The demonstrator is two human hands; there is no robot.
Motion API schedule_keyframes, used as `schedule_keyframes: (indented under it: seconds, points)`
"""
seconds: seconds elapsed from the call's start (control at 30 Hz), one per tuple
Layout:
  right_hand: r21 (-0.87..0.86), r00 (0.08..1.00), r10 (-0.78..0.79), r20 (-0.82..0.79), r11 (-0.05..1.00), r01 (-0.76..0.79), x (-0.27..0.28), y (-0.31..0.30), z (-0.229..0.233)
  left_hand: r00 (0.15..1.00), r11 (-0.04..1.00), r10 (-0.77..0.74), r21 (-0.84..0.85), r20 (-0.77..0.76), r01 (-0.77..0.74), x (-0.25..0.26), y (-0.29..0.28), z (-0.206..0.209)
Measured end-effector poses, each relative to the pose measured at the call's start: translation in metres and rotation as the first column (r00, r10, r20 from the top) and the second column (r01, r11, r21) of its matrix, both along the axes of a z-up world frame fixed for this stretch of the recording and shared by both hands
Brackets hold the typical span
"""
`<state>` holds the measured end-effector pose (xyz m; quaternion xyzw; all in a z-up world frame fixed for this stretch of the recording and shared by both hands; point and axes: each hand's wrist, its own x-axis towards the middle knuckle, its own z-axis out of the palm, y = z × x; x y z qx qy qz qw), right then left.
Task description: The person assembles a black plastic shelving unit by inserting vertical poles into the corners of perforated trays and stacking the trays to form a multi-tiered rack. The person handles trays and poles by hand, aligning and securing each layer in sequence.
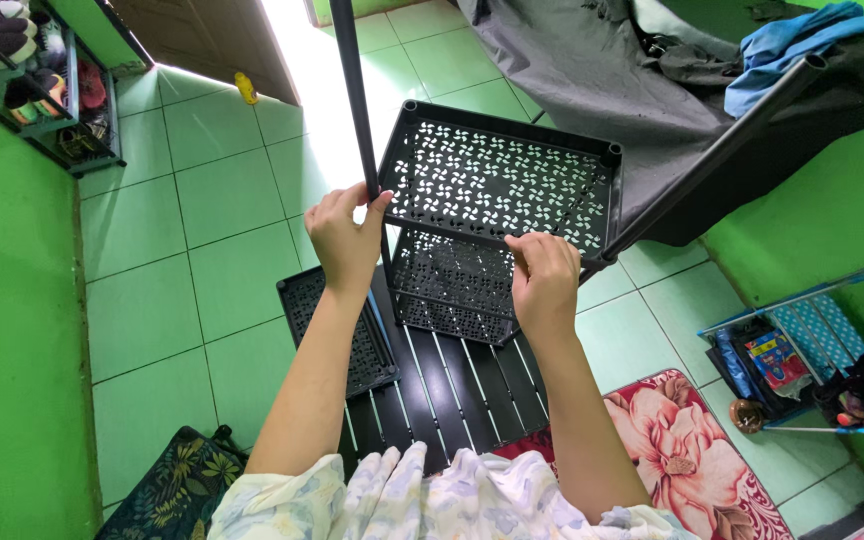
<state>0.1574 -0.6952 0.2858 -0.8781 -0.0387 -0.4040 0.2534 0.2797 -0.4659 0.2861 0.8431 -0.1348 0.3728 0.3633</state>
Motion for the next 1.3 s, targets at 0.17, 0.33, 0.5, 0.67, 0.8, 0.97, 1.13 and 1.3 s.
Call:
schedule_keyframes:
  seconds: [0.17,0.33,0.5,0.67,0.8,0.97,1.13,1.3]
  points:
    - [0.003,1.0,-0.001,-0.005,1.0,0.001,0.0,0.0,0.0,0.999,0.999,-0.022,0.028,0.03,0.021,0.0,0.002,-0.003]
    - [0.003,1.0,-0.001,-0.004,1.0,0.001,0.0,0.0,-0.001,0.998,0.999,-0.034,0.016,0.056,0.033,0.002,0.0,-0.006]
    - [0.003,1.0,-0.006,0.001,1.0,0.006,0.001,0.0,-0.001,0.996,0.999,-0.037,0.015,0.084,0.036,0.005,0.0,-0.007]
    - [0.013,1.0,-0.001,-0.011,1.0,0.001,0.001,-0.001,0.0,0.997,1.0,-0.027,0.012,0.071,0.026,0.005,0.0,-0.008]
    - [0.015,1.0,0.006,-0.002,1.0,-0.006,0.001,-0.001,-0.002,0.997,0.999,-0.036,0.003,0.071,0.036,0.006,0.001,-0.011]
    - [0.013,1.0,0.002,-0.003,1.0,-0.002,0.001,0.0,-0.001,0.999,0.999,-0.031,0.006,0.025,0.031,0.003,-0.001,-0.006]
    - [-0.035,1.0,-0.026,0.002,0.999,0.026,-0.003,0.008,0.012,0.996,0.997,-0.063,0.044,-0.056,0.066,-0.006,0.013,0.001]
    - [-0.018,0.969,-0.191,0.159,0.98,0.197,-0.011,0.042,-0.005,0.989,0.998,0.01,0.057,-0.151,-0.001,-0.049,0.091,-0.033]
